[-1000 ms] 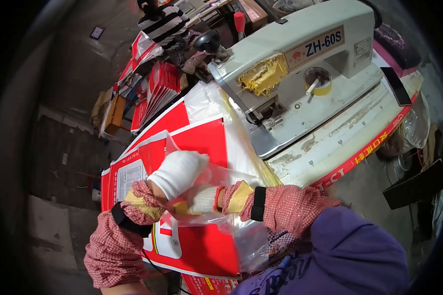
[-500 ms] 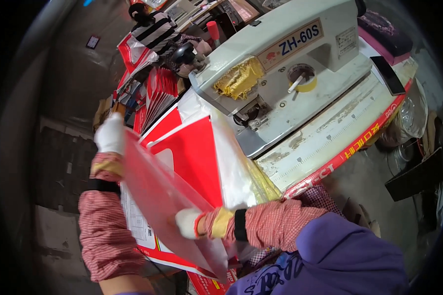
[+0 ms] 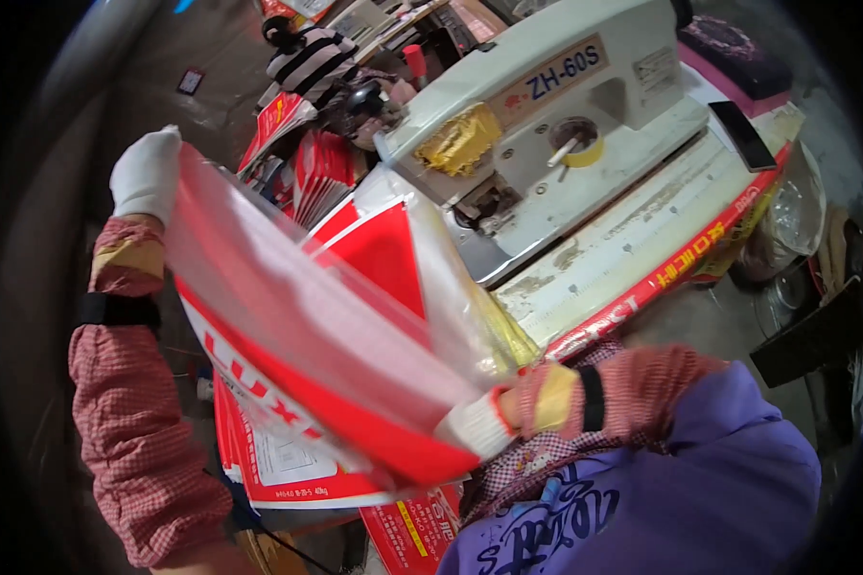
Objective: Sewing large red and white fertilizer bags using an industrial sewing machine.
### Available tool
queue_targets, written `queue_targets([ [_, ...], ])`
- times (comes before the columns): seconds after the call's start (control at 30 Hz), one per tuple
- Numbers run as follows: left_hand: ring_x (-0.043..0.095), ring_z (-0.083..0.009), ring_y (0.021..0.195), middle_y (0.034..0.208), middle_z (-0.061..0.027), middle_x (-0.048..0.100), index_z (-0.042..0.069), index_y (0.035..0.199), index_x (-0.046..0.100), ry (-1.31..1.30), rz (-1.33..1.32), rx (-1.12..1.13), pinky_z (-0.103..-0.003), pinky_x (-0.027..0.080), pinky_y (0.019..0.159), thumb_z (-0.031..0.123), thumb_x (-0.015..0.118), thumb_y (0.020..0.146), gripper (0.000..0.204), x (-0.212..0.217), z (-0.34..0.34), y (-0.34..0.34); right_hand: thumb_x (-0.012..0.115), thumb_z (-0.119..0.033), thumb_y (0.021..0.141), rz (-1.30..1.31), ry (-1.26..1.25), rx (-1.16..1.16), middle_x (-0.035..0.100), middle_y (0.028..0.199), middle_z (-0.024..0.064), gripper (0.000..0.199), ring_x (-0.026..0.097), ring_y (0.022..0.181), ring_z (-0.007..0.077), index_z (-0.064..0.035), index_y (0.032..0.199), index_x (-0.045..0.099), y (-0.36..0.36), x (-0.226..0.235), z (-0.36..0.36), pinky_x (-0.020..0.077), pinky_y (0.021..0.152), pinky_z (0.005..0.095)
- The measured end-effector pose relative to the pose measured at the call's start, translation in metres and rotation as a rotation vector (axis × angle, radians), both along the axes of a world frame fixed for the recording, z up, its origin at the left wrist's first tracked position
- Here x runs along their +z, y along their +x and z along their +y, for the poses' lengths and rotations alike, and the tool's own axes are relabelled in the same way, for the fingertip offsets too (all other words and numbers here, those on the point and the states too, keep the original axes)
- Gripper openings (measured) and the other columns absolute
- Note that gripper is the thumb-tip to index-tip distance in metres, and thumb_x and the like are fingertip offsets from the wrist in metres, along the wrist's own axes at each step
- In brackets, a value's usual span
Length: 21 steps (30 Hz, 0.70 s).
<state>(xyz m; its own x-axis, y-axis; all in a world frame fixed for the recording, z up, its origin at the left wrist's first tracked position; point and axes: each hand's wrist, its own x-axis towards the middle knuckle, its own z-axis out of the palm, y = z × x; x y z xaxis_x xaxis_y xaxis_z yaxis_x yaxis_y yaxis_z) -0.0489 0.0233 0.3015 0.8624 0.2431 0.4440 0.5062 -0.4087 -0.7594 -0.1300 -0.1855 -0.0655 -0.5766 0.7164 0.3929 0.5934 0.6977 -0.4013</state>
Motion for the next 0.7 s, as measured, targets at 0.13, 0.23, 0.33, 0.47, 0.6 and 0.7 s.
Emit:
queue_targets([
  [0.13,0.058,-0.0326,0.092,0.094,-0.0175,0.061,0.005,0.096,0.060,-0.077,0.049,0.007,-0.042,0.045,0.079,0.020,0.034,0.088,0.031,-0.045,0.008,0.007,0.054,-0.022,0.073,-0.061,-0.455,-0.686,0.063,0.073,0.0170,0.020,0.062,0.069,0.0332,-0.0045,0.075,0.064,0.038,0.019,-0.067,0.0487,0.062,0.0443],
  [0.23,0.059,-0.0327,0.091,0.094,-0.0175,0.061,0.005,0.095,0.060,-0.157,0.047,-0.014,-0.043,0.045,0.078,0.020,0.034,0.088,0.031,-0.069,0.010,0.025,0.053,-0.018,0.075,-0.235,-0.795,-0.803,0.065,0.087,0.0147,0.025,0.063,0.082,0.0302,-0.0057,0.092,0.066,0.069,0.052,-0.098,0.0501,0.068,0.0420],
  [0.33,0.059,-0.0330,0.089,0.093,-0.0172,0.062,0.004,0.095,0.060,-0.126,0.079,-0.005,-0.043,0.046,0.077,0.021,0.034,0.089,0.031,-0.072,0.012,0.015,0.055,-0.025,0.077,-0.243,-0.835,-0.801,0.063,0.097,0.0152,0.033,0.060,0.092,0.0310,-0.0058,0.102,0.062,0.087,0.081,-0.101,0.0483,0.075,0.0408],
  [0.47,0.060,-0.0328,0.086,0.091,-0.0162,0.062,0.005,0.091,0.060,-0.122,0.098,-0.096,-0.043,0.048,0.073,0.019,0.036,0.088,0.028,-0.082,0.018,0.033,0.055,-0.027,0.079,0.370,-0.399,-1.227,0.061,0.096,0.0167,0.046,0.059,0.091,0.0321,-0.0036,0.117,0.048,0.081,0.080,-0.069,0.0474,0.076,0.0382],
  [0.6,0.061,-0.0326,0.085,0.089,-0.0155,0.062,0.005,0.089,0.060,-0.093,0.122,-0.113,-0.042,0.048,0.072,0.016,0.038,0.086,0.025,-0.083,0.009,0.026,0.061,-0.029,0.076,0.897,-0.300,-1.072,0.058,0.099,0.0158,0.052,0.059,0.080,0.0316,-0.0054,0.120,0.047,0.066,0.064,-0.047,0.0479,0.069,0.0397],
  [0.7,0.061,-0.0324,0.086,0.090,-0.0154,0.062,0.005,0.090,0.060,-0.054,0.135,-0.120,-0.043,0.048,0.072,0.016,0.038,0.086,0.025,-0.085,0.017,0.024,0.059,-0.026,0.077,0.675,-0.101,-1.146,0.058,0.096,0.0185,0.049,0.059,0.078,0.0319,-0.0061,0.120,0.047,0.033,0.069,-0.045,0.0480,0.068,0.0412],
])
